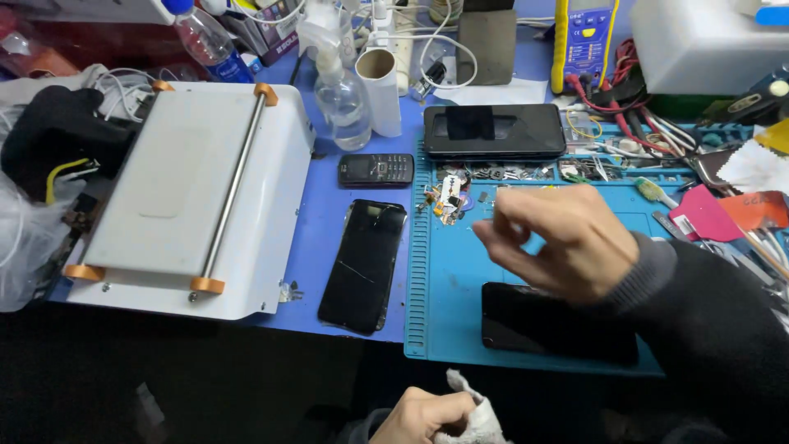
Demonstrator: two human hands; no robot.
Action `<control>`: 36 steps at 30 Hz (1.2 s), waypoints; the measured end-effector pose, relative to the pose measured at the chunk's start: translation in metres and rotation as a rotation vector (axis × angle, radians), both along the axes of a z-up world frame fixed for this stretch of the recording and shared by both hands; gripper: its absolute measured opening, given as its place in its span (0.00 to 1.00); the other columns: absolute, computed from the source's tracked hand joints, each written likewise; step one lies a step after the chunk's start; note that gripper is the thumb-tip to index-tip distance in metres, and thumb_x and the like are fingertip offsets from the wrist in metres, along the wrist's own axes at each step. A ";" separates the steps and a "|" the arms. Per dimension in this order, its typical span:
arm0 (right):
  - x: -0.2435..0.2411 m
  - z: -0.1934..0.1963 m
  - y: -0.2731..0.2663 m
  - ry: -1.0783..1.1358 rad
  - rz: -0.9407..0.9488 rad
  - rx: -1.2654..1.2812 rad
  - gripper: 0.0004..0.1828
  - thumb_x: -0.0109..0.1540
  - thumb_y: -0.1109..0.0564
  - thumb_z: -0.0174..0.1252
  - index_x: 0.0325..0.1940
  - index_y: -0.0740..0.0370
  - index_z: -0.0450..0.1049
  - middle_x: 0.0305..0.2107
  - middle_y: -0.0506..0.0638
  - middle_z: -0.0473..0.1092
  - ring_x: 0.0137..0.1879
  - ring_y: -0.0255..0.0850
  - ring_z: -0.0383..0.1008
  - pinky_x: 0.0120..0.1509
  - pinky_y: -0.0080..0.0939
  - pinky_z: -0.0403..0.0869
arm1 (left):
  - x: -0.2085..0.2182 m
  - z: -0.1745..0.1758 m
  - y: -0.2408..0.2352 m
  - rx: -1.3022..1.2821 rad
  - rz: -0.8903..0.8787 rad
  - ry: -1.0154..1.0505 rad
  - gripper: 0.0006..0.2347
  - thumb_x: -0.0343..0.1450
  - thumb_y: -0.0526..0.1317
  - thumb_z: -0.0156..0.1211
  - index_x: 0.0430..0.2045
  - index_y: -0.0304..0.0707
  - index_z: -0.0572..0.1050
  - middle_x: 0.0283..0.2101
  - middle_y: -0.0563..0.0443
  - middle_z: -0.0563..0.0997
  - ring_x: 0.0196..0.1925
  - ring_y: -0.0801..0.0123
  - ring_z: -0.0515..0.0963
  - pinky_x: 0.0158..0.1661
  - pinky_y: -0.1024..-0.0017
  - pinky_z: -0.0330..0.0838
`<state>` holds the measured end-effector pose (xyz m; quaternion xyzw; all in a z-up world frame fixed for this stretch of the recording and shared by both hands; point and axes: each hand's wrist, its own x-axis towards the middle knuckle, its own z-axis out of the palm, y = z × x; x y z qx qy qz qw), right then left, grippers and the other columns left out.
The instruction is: The recorder cleans a smartphone screen with a cloth and solvent, then applies adhesive tape across the surface.
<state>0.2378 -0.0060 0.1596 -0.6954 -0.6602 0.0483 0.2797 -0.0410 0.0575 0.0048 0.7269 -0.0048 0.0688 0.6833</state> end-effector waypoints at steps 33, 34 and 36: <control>-0.028 0.069 0.105 -0.353 0.191 0.681 0.26 0.71 0.51 0.74 0.60 0.69 0.68 0.45 0.61 0.71 0.45 0.54 0.75 0.50 0.50 0.74 | -0.065 0.036 0.027 -0.361 0.663 0.162 0.17 0.76 0.42 0.54 0.46 0.20 0.81 0.39 0.41 0.87 0.39 0.70 0.83 0.43 0.73 0.75; -0.036 0.070 0.078 -0.354 0.197 0.677 0.26 0.71 0.51 0.74 0.60 0.69 0.68 0.45 0.61 0.71 0.45 0.54 0.75 0.50 0.50 0.74 | -0.063 0.044 0.025 -0.366 0.667 0.160 0.17 0.76 0.42 0.54 0.46 0.20 0.81 0.39 0.41 0.87 0.39 0.70 0.83 0.43 0.73 0.75; -0.054 0.072 0.024 -0.280 0.450 0.681 0.24 0.73 0.65 0.56 0.68 0.64 0.51 0.57 0.64 0.66 0.56 0.50 0.74 0.61 0.44 0.75 | -0.061 0.059 0.021 -0.466 0.699 0.135 0.18 0.77 0.42 0.52 0.46 0.17 0.80 0.39 0.39 0.86 0.39 0.68 0.83 0.42 0.72 0.76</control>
